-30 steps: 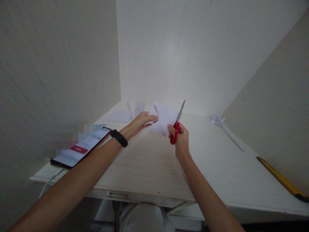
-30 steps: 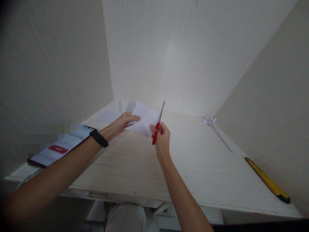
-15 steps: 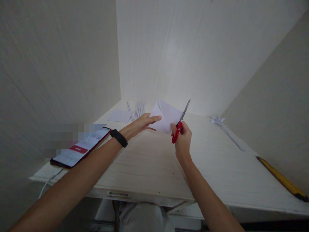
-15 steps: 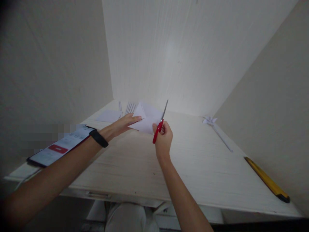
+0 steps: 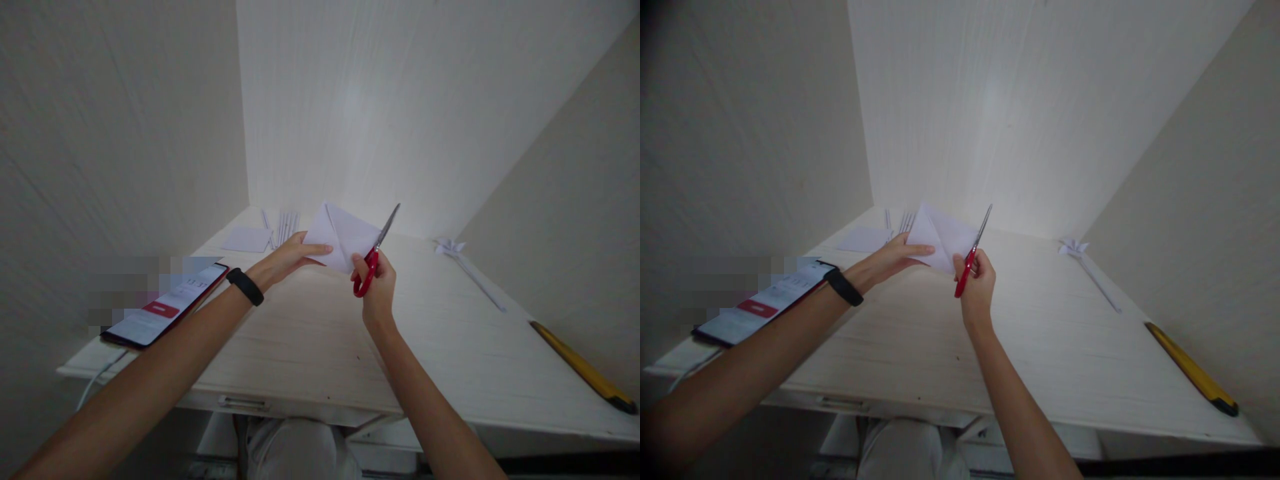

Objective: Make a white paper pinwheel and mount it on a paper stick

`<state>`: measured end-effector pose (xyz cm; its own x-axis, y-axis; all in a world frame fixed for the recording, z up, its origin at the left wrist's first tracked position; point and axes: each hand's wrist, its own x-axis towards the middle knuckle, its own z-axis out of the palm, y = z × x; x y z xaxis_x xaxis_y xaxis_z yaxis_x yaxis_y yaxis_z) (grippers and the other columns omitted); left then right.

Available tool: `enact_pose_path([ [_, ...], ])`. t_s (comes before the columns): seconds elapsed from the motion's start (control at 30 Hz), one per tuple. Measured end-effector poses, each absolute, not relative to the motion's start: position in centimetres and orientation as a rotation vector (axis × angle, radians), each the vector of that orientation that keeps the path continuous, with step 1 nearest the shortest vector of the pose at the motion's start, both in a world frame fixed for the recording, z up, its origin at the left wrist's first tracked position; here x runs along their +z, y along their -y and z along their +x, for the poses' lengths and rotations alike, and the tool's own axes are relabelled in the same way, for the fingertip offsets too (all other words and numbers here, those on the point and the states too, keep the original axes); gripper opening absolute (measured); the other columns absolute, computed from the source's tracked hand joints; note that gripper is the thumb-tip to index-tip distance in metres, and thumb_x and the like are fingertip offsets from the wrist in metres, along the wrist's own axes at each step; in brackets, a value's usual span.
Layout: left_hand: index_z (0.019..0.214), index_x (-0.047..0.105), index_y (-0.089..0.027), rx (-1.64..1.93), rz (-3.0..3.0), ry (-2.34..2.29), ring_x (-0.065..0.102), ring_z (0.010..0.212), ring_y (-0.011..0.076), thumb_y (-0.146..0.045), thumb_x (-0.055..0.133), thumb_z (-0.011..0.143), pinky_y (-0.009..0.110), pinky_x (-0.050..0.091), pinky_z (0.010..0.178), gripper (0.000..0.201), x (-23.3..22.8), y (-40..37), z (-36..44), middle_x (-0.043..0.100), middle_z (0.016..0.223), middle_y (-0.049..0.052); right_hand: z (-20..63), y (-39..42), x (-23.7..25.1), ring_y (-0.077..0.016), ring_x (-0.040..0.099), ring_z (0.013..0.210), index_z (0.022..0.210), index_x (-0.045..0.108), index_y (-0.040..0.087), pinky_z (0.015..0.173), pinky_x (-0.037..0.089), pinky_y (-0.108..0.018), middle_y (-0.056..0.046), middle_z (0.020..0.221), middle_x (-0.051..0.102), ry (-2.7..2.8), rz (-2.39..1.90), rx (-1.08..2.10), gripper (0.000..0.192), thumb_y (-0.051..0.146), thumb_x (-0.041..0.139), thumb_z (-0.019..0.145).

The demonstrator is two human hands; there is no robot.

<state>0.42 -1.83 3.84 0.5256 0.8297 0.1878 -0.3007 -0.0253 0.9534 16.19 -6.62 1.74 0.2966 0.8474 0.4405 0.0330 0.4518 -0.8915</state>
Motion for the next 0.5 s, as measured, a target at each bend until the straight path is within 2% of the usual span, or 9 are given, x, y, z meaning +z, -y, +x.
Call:
enact_pose_path([
  [0.1,0.103,0.063,-0.011,0.966,1.28,-0.494,0.068,0.087,0.0238,-0.027,0.074,0.069,0.038,0.054,0.08,0.04,3.74,1.59,0.39,0.07,0.097,0.014,16.3,6.54,1.72,-0.0065,0.042,0.044,0.065,0.046,0.019,0.041,0.031,-0.019,0.008,0.05,0.046,1.103,-0.962,0.7,0.027,0.037,0.065,0.075],
  [0.3,0.101,0.064,-0.01,0.994,1.269,-0.509,0.067,0.084,0.0191,-0.024,0.075,0.068,0.031,0.052,0.078,0.038,3.45,1.14,0.4,0.07,0.096,0.012,16.32,6.38,1.74,-0.0063,0.042,0.041,0.066,0.048,0.019,0.039,0.031,-0.019,0.007,0.048,0.049,1.004,-0.939,0.767,0.026,0.037,0.066,0.073],
  [0.5,0.104,0.063,-0.011,1.028,1.229,-0.47,0.067,0.082,0.0194,-0.026,0.073,0.07,0.033,0.052,0.079,0.038,3.47,1.47,0.6,0.069,0.099,0.013,16.19,6.39,1.85,-0.0061,0.042,0.04,0.066,0.049,0.019,0.038,0.03,-0.019,0.007,0.047,0.05,0.981,-0.904,0.819,0.026,0.035,0.068,0.071],
])
